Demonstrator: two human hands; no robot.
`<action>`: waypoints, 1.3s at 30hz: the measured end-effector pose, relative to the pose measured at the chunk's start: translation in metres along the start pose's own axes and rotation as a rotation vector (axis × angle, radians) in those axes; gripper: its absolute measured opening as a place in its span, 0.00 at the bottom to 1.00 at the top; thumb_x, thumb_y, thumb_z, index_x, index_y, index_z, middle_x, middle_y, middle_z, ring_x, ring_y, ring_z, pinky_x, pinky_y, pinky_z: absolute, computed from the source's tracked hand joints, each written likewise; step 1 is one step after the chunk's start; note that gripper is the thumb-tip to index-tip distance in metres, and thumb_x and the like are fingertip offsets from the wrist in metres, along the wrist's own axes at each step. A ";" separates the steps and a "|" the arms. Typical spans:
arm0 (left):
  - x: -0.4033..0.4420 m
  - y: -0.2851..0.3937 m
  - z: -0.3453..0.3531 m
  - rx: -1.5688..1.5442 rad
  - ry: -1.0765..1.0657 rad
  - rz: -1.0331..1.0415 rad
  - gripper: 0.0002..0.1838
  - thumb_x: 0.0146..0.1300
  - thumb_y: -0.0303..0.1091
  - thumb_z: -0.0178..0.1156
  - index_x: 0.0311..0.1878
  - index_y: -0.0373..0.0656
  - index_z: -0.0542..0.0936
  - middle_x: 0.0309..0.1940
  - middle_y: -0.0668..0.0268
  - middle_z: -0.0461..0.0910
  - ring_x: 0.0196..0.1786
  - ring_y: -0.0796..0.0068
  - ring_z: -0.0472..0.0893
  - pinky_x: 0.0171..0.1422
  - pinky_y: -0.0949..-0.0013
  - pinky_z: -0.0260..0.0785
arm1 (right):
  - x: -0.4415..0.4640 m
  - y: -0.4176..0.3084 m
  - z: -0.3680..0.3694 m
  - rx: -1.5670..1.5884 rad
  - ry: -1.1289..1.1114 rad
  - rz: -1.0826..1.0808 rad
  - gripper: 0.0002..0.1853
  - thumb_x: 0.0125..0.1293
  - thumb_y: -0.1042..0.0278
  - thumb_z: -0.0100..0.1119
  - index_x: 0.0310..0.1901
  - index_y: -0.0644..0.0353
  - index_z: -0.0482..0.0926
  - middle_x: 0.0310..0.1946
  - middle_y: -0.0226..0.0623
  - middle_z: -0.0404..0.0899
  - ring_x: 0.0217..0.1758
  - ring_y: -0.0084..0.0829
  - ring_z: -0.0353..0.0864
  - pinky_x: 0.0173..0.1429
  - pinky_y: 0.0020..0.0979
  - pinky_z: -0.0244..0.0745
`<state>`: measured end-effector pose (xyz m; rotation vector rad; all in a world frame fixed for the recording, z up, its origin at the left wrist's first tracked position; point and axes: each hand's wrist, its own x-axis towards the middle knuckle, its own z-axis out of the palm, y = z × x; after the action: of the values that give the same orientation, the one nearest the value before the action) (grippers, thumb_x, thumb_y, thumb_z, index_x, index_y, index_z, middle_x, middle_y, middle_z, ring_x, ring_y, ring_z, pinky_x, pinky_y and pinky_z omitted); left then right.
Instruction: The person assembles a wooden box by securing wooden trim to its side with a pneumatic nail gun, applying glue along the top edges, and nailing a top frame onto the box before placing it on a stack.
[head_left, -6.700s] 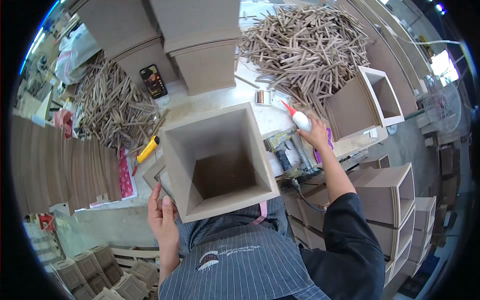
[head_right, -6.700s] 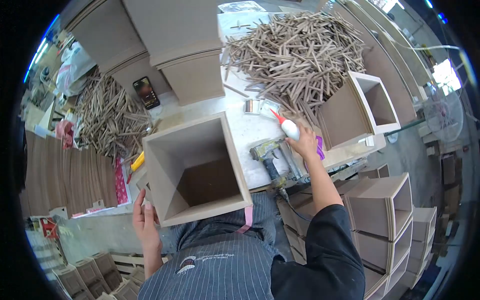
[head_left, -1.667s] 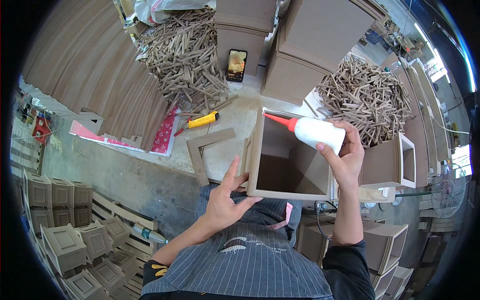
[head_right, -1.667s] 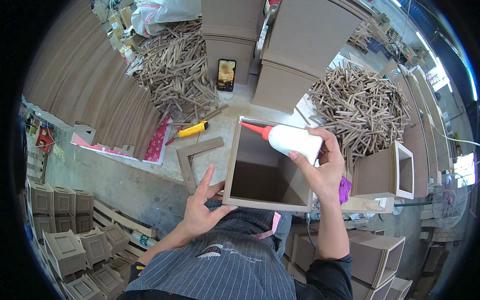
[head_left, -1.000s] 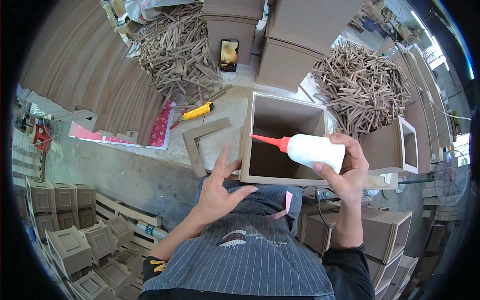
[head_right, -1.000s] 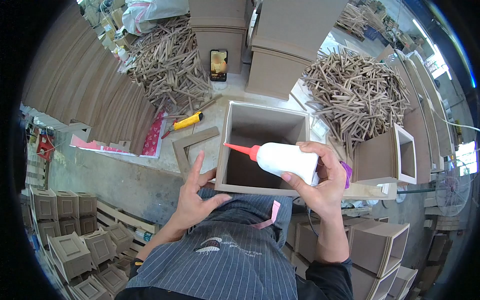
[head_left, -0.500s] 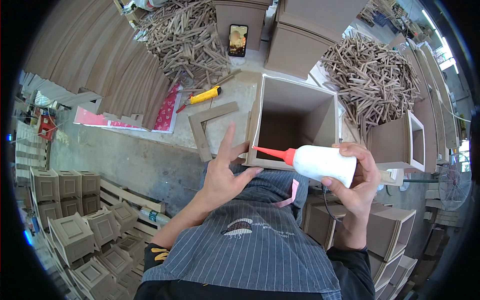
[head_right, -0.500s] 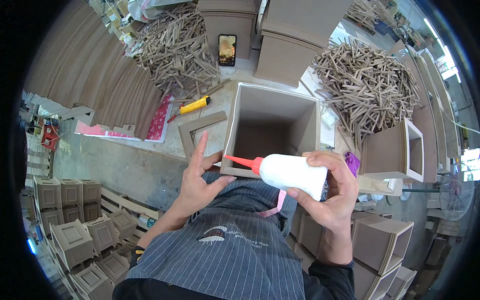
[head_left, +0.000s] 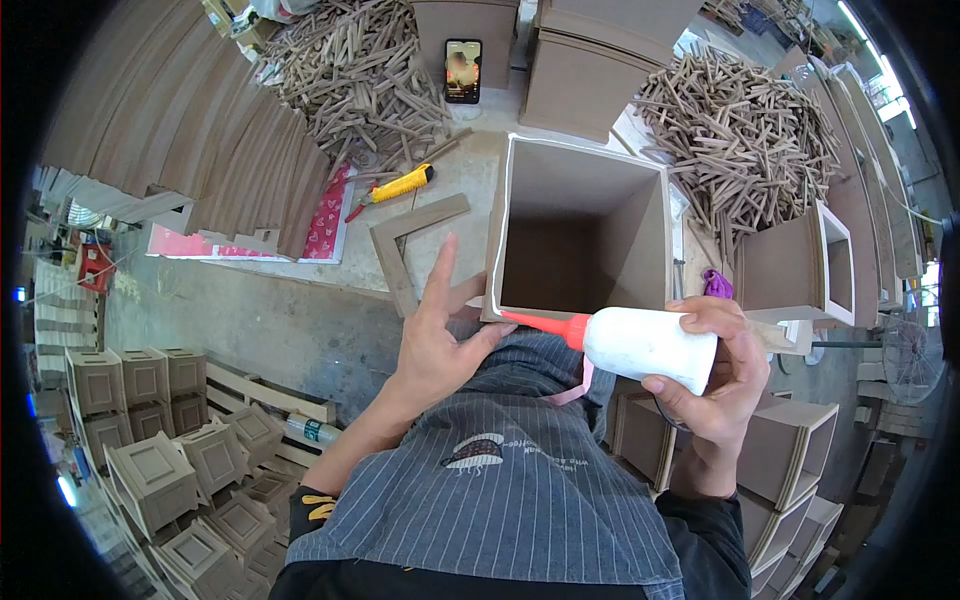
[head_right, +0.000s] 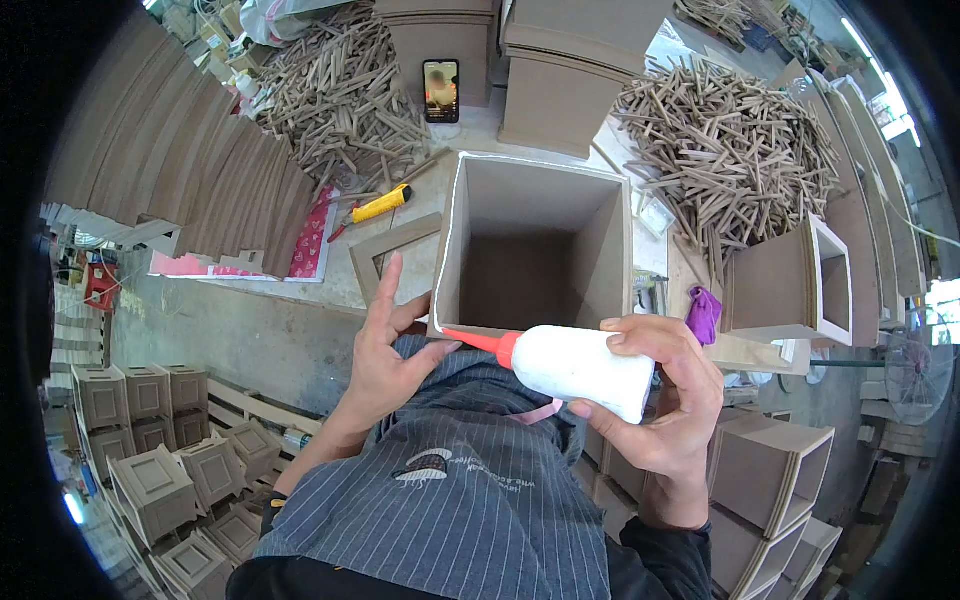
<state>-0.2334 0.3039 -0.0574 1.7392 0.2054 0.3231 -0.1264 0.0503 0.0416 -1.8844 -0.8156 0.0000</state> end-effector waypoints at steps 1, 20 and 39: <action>0.000 0.000 0.000 0.002 0.005 0.004 0.56 0.57 0.20 0.69 0.81 0.44 0.41 0.58 0.46 0.81 0.52 0.61 0.86 0.58 0.64 0.78 | -0.001 0.000 -0.001 0.000 0.004 0.003 0.27 0.42 0.66 0.84 0.45 0.60 0.81 0.43 0.47 0.83 0.49 0.38 0.85 0.49 0.35 0.80; 0.001 0.004 0.004 0.099 0.046 -0.030 0.55 0.55 0.23 0.70 0.81 0.42 0.46 0.54 0.49 0.84 0.54 0.65 0.85 0.61 0.65 0.74 | -0.051 0.023 -0.053 0.002 0.198 0.064 0.27 0.42 0.68 0.82 0.46 0.62 0.80 0.45 0.48 0.81 0.51 0.39 0.82 0.52 0.36 0.77; 0.001 0.015 0.010 0.076 0.036 -0.089 0.55 0.57 0.22 0.70 0.81 0.44 0.45 0.55 0.46 0.81 0.55 0.65 0.83 0.62 0.65 0.74 | -0.089 0.039 -0.095 -0.012 0.346 0.112 0.28 0.45 0.67 0.82 0.48 0.63 0.79 0.49 0.48 0.80 0.52 0.35 0.82 0.52 0.33 0.77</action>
<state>-0.2303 0.2921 -0.0444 1.7942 0.3236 0.2847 -0.1407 -0.0841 0.0225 -1.8697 -0.4743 -0.2547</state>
